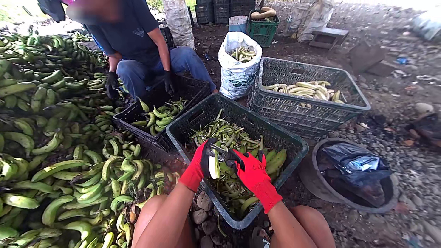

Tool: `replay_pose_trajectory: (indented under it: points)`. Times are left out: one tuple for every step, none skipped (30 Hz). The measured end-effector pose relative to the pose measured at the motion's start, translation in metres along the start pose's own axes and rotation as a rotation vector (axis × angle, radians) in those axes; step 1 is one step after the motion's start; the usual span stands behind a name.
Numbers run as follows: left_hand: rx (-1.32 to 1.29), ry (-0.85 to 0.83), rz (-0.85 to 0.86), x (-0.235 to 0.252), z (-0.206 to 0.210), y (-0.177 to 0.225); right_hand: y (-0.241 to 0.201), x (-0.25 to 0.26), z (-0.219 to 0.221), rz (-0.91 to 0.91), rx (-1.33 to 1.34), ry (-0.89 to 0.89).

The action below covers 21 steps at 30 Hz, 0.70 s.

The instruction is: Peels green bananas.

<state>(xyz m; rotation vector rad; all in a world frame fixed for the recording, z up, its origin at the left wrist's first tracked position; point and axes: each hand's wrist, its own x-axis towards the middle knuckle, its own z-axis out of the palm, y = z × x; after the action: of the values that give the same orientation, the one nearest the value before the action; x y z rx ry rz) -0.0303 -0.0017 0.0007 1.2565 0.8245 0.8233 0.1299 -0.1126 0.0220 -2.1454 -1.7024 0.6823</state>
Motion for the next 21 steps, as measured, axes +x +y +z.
replay_pose_trajectory:
  points:
    - [0.108, 0.056, 0.045, -0.005, 0.008, 0.002, 0.002, 0.005, -0.002, 0.017, 0.057, -0.023]
    - [0.166, 0.121, 0.054, -0.008, 0.015, 0.004, 0.003, 0.008, -0.004, 0.024, 0.115, -0.03]
    - [0.193, 0.173, 0.047, -0.009, 0.021, 0.007, 0.003, 0.011, -0.004, 0.033, 0.163, -0.023]
    - [0.193, 0.194, 0.039, -0.011, 0.024, 0.011, 0.003, 0.013, -0.003, 0.055, 0.203, -0.011]
    - [0.163, 0.189, 0.046, -0.013, 0.027, 0.014, 0.005, 0.017, -0.002, 0.093, 0.238, -0.004]
    - [0.112, 0.145, 0.06, -0.015, 0.028, 0.016, 0.009, 0.023, -0.002, 0.136, 0.282, -0.003]
    - [0.056, 0.066, 0.073, -0.018, 0.028, 0.018, 0.014, 0.028, -0.002, 0.178, 0.342, -0.008]
    - [-0.014, -0.009, 0.089, -0.019, 0.028, 0.018, 0.019, 0.032, -0.002, 0.215, 0.423, -0.008]
    - [-0.068, -0.066, 0.091, -0.019, 0.026, 0.018, 0.023, 0.032, -0.003, 0.243, 0.501, -0.007]
    - [-0.1, -0.072, 0.074, -0.016, 0.022, 0.016, 0.023, 0.029, -0.004, 0.257, 0.544, 0.011]
    - [-0.134, -0.036, 0.031, -0.012, 0.018, 0.016, 0.021, 0.024, -0.005, 0.25, 0.538, 0.04]
    - [-0.166, 0.004, -0.027, -0.007, 0.014, 0.016, 0.018, 0.018, -0.007, 0.215, 0.501, 0.044]
    - [-0.199, 0.023, -0.084, -0.005, 0.009, 0.017, 0.017, 0.014, -0.004, 0.14, 0.441, 0.049]
    - [-0.242, 0.035, -0.128, -0.002, 0.003, 0.017, 0.017, 0.01, 0.002, 0.036, 0.385, 0.056]
    - [-0.284, 0.03, -0.143, 0.0, -0.004, 0.016, 0.016, 0.005, 0.007, -0.073, 0.322, 0.059]
    - [-0.302, -0.003, -0.133, 0.0, -0.012, 0.014, 0.014, -0.002, 0.009, -0.171, 0.246, 0.058]
    - [-0.348, -0.037, -0.15, 0.001, -0.018, 0.013, 0.012, -0.01, 0.011, -0.239, 0.159, 0.046]
    - [-0.399, -0.056, -0.197, 0.002, -0.022, 0.013, 0.012, -0.017, 0.013, -0.281, 0.084, 0.051]
    - [-0.437, -0.071, -0.26, 0.003, -0.023, 0.015, 0.012, -0.022, 0.015, -0.298, 0.038, 0.065]
    - [-0.451, -0.088, -0.307, 0.002, -0.022, 0.019, 0.013, -0.025, 0.016, -0.297, -0.004, 0.074]
    - [-0.446, -0.096, -0.337, 0.001, -0.019, 0.022, 0.013, -0.026, 0.015, -0.286, -0.032, 0.076]
